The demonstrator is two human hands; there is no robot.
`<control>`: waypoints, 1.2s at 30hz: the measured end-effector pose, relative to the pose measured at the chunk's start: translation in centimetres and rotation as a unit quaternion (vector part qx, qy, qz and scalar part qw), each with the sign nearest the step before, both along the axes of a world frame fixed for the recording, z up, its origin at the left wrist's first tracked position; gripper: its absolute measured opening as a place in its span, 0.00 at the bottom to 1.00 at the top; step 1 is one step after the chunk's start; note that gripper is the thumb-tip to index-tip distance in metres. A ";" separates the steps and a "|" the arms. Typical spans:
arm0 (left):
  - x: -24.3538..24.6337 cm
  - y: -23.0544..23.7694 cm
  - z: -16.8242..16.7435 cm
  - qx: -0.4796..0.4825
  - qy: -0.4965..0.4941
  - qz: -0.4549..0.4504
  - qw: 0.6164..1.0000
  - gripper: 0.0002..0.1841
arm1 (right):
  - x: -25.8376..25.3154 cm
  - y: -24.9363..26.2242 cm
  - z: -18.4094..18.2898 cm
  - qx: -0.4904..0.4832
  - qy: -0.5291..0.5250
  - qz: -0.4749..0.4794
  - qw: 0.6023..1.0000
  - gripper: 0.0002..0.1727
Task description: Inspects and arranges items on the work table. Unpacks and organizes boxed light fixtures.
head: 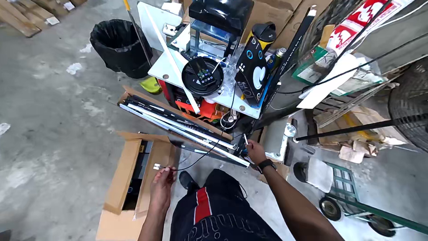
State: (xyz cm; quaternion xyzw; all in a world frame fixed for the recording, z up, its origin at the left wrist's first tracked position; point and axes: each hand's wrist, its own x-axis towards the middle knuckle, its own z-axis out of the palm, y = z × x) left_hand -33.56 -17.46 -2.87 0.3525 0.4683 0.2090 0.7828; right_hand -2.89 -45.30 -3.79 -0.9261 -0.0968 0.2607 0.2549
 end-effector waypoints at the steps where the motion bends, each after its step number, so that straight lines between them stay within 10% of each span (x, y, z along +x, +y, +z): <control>1: -0.2 0.2 -0.1 -0.002 0.003 0.002 1.000 0.12 | 0.6 0.1 0.3 -0.002 -0.011 -0.001 1.000 0.20; 17: 3.1 -4.5 0.9 0.016 0.039 0.102 0.994 0.13 | 17.5 -1.0 1.3 -0.040 -0.139 0.012 0.989 0.14; 36: 8.3 -10.7 1.1 0.012 0.059 0.151 0.987 0.13 | 22.2 -1.6 -1.1 -0.055 -0.203 0.164 0.964 0.09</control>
